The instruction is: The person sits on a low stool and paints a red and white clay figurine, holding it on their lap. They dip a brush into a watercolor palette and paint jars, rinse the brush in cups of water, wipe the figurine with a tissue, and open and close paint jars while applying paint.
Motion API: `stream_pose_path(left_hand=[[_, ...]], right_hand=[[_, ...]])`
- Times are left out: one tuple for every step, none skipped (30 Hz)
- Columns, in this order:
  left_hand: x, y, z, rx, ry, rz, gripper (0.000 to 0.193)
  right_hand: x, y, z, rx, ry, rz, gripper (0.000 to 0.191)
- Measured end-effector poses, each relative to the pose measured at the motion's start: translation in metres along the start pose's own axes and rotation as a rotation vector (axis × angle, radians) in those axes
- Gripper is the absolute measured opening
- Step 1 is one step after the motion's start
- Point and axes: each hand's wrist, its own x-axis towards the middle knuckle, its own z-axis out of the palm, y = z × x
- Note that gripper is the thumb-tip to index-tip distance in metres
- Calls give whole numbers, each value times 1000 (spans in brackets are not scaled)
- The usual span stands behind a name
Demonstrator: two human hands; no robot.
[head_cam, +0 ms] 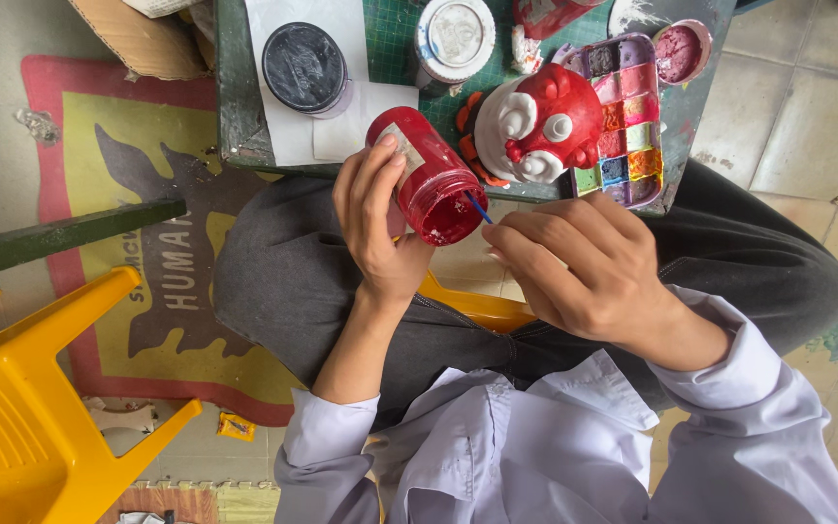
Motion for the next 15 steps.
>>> stream_pose_path(left_hand=[[-2, 1, 0, 0, -1, 3, 75], [-3, 2, 1, -1, -2, 7, 74], [-5, 3, 1, 3, -2, 5, 74], [-8, 4, 0, 9, -3, 1, 73], [-10, 5, 0, 14, -6, -2, 72], [-13, 6, -1, 10, -8, -4, 72], [-16, 7, -2, 6, -8, -6, 71], [-17, 7, -1, 2, -7, -9, 71], [-20, 8, -2, 0, -9, -8, 71], [-21, 9, -2, -1, -11, -6, 71], [-22, 9, -2, -1, -14, -4, 71], [-23, 10, -1, -2, -13, -3, 72], [-24, 10, -1, -3, -12, -2, 72], [-24, 11, 0, -4, -11, 0, 72], [-25, 12, 1, -3, -8, 1, 72]], right_hand=[[-2, -2, 2, 32, 11, 9, 31], [-4, -3, 4, 64, 21, 18, 31], [-6, -4, 6, 98, 31, 26, 32], [-8, -5, 8, 121, 41, 45, 31], [-11, -6, 9, 143, 52, 66, 31], [-13, -9, 10, 164, 64, 87, 30], [-16, -11, 11, 184, 76, 106, 28], [-18, -12, 12, 205, 86, 124, 27], [-20, -14, 14, 227, 96, 140, 25], [-21, -16, 15, 244, 105, 166, 23], [-23, -17, 17, 261, 116, 191, 21], [-24, -19, 18, 278, 126, 218, 19], [-26, -21, 19, 304, 136, 246, 18], [-28, -22, 19, 329, 147, 274, 17], [-29, -24, 20, 353, 158, 301, 15]])
